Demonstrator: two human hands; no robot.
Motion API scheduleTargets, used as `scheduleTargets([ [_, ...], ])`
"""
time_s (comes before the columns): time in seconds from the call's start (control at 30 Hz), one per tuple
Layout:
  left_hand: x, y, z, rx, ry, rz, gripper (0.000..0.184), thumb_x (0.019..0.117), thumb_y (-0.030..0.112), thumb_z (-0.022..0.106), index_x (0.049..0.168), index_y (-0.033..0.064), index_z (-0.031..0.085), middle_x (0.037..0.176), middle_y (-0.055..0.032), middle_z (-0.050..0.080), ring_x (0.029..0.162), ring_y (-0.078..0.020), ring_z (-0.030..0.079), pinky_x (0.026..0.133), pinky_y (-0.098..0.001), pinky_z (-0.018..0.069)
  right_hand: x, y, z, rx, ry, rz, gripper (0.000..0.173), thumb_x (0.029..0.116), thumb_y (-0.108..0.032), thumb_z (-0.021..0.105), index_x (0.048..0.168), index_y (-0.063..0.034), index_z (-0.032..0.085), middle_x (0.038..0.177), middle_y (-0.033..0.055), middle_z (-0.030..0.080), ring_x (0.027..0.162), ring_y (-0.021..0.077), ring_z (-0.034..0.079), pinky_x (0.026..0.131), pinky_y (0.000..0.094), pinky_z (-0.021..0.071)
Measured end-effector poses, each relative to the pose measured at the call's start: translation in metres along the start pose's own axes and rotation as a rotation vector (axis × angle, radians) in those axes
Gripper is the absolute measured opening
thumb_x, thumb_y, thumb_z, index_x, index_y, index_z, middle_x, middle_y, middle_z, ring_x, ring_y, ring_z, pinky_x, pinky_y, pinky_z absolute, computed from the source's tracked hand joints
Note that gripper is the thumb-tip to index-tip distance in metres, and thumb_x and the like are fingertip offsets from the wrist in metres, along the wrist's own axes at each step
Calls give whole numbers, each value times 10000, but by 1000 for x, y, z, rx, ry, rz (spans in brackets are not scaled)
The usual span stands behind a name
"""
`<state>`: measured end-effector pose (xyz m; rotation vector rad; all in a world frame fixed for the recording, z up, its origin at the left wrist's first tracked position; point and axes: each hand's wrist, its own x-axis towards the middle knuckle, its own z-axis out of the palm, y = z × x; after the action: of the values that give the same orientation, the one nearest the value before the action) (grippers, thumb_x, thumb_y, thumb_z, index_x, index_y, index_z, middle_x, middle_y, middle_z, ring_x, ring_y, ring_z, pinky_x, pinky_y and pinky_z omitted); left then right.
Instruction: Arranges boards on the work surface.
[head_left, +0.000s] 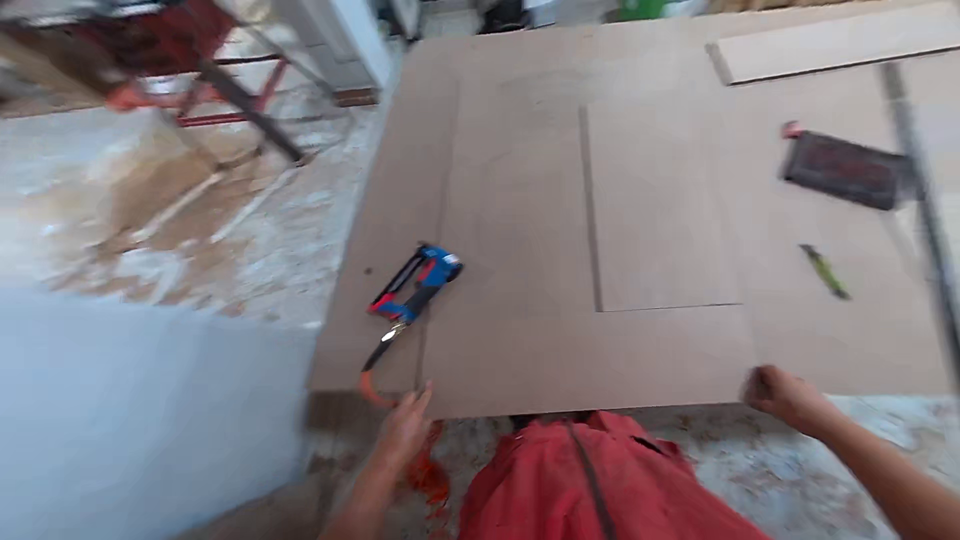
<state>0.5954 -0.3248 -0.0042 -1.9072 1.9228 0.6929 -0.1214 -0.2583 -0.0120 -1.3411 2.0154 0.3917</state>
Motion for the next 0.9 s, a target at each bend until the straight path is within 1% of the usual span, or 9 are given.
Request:
scheduleTargets([
  [0.1,-2,9,-1,30,7,-10,764,901,207,746,1584,136,412,1442,-267,535,1227,-456,611,984,-594,538,-3,0,-10,78,18,55,751,803,-323,840,1448,-100,528,1325,178,638,1212,366,628,1022,597,511],
  [0.2,0,54,-23,55,-53,-35,987,826,378,840,1576,-17,334,1608,-378,238,1467,-564,293,1180,-662,299,4,1,-24,276,152,79,727,912,-293,767,1537,-99,451,1396,182,601,1275,344,598,1083,559,480],
  [0.23,6,79,-28,41,-12,29,984,827,431,833,1554,-37,365,1629,-374,185,1488,-567,245,1192,-676,270,12,-3,-26,329,238,87,631,953,-303,715,1511,-106,494,1374,165,625,1261,322,615,1079,546,492],
  [0.3,32,149,-33,-7,89,204,886,866,486,781,1531,8,442,1656,-297,223,1502,-507,282,1184,-666,306,36,-12,-28,439,418,100,479,1013,-358,630,1424,-115,593,1300,130,675,1207,282,651,1053,536,516],
  [0.4,93,272,-33,-68,169,428,732,980,479,612,1563,79,423,1668,-167,301,1549,-351,274,1252,-566,249,78,-35,-41,596,561,128,451,1057,-439,521,1364,-137,656,1268,98,700,1189,251,663,1049,535,518],
  [0.53,144,370,3,-87,280,448,695,1028,504,510,1594,122,381,1676,-178,277,1561,-339,246,1265,-556,221,119,-51,-28,656,710,174,427,1031,-507,536,1176,-164,747,1142,63,719,1115,230,670,980,500,546],
  [0.6,151,385,25,26,355,453,687,1046,527,402,1596,116,380,1681,-243,211,1570,-391,187,1273,-573,167,126,-52,-20,653,782,205,388,1013,-492,581,1108,-153,746,1091,56,708,1084,227,667,955,478,553],
  [0.67,156,386,40,113,464,475,705,1044,534,281,1576,91,417,1654,-288,248,1552,-435,220,1267,-577,187,130,-52,-18,650,804,210,364,1006,-463,611,1080,-133,745,1084,64,709,1084,241,665,957,477,553],
  [0.9,161,382,45,102,514,505,706,1057,508,228,1545,53,459,1624,-302,308,1532,-447,271,1258,-575,229,134,-48,-18,678,798,186,299,1011,-396,641,1074,-117,729,1088,77,690,1091,256,647,967,486,537],
])
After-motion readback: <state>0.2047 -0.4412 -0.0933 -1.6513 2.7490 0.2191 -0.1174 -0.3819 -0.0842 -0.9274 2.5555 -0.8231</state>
